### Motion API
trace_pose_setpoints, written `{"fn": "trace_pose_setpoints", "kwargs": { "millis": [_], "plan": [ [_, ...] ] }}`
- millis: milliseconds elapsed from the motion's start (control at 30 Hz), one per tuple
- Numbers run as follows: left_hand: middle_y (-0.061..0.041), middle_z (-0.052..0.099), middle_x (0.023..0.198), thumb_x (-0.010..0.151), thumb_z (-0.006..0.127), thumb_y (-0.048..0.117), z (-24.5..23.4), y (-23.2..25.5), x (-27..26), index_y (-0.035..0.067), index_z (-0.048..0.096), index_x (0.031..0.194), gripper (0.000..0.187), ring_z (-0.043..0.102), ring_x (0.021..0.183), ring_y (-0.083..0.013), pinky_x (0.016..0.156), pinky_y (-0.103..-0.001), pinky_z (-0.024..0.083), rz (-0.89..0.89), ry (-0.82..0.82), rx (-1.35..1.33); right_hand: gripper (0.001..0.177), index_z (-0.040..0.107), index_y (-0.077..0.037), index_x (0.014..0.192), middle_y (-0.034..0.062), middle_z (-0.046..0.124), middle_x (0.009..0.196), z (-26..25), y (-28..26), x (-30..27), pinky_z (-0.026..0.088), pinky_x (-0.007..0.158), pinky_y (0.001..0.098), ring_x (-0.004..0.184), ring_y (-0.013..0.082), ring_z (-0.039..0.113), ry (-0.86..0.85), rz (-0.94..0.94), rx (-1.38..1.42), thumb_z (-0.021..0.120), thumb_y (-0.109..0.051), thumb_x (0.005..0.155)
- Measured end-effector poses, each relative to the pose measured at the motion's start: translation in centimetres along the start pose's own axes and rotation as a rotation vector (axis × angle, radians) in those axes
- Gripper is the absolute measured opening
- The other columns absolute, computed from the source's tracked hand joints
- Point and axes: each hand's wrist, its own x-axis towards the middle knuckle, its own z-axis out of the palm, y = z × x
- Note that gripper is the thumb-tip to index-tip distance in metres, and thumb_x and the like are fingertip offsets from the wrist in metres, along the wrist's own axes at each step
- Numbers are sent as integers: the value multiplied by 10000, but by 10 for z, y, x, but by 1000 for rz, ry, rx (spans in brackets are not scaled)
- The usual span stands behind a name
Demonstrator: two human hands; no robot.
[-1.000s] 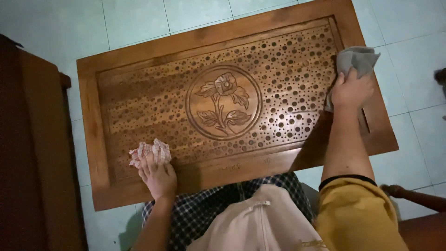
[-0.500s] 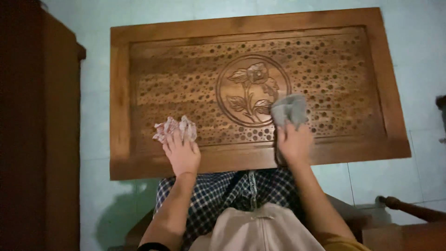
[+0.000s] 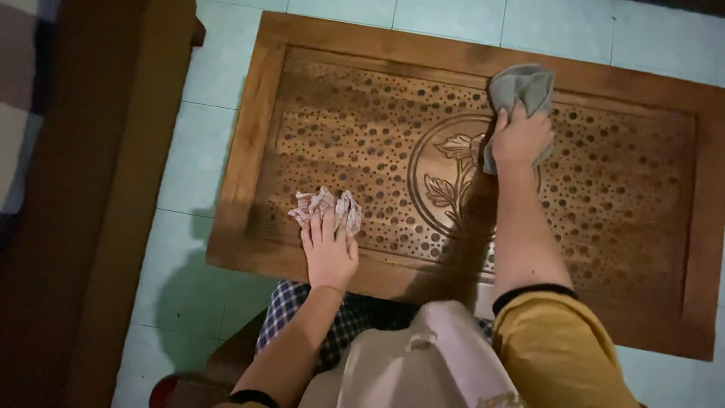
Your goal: The person wipes a rectangular wooden panel with carved floral patterns using two cloths. They move the cloths back and forth across the surface, covering the entire area repeatedly.
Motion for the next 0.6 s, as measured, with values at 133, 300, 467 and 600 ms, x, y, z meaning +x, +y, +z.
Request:
{"fn": "trace_pose_setpoints", "kwargs": {
  "millis": [133, 300, 467, 600],
  "plan": [
    [-106, 515, 1458, 913, 525, 260, -10, 3, 4, 144, 677, 1271, 406, 416, 1408, -367, 1097, -556, 331, -2, -13, 8, 428, 697, -105, 1313, 276, 594, 1097, -6, -4, 2, 442, 853, 533, 1117, 456, 591, -74, 44, 17, 574, -458, 1104],
    [-115, 505, 1468, 878, 543, 264, -2, 0, 1, 123, 681, 1251, 422, 391, 1430, -374, 1120, -566, 305, 5, -7, 21, 430, 740, -49, 1007, 217, 627, 840, -84, -33, -72, 546, 711, 472, 834, 410, 697, -108, -89, 77, 596, -452, 1050],
    [-95, 512, 1441, 924, 536, 259, -15, 4, 4, 134, 692, 1260, 392, 397, 1406, -345, 1126, -547, 304, -2, 1, -8, 323, 737, -68, 1000, 200, 585, 759, -98, -49, -200, 524, 640, 475, 733, 401, 666, 111, -261, 106, 721, -381, 921],
    [-128, 500, 1471, 902, 539, 268, 3, 1, -2, 135, 664, 1296, 434, 390, 1430, -381, 1112, -573, 302, -11, 30, -49, 365, 763, -99, 1171, 189, 593, 810, -170, -85, -246, 510, 724, 490, 807, 415, 679, -40, -263, 143, 720, -340, 901]
  ]
}}
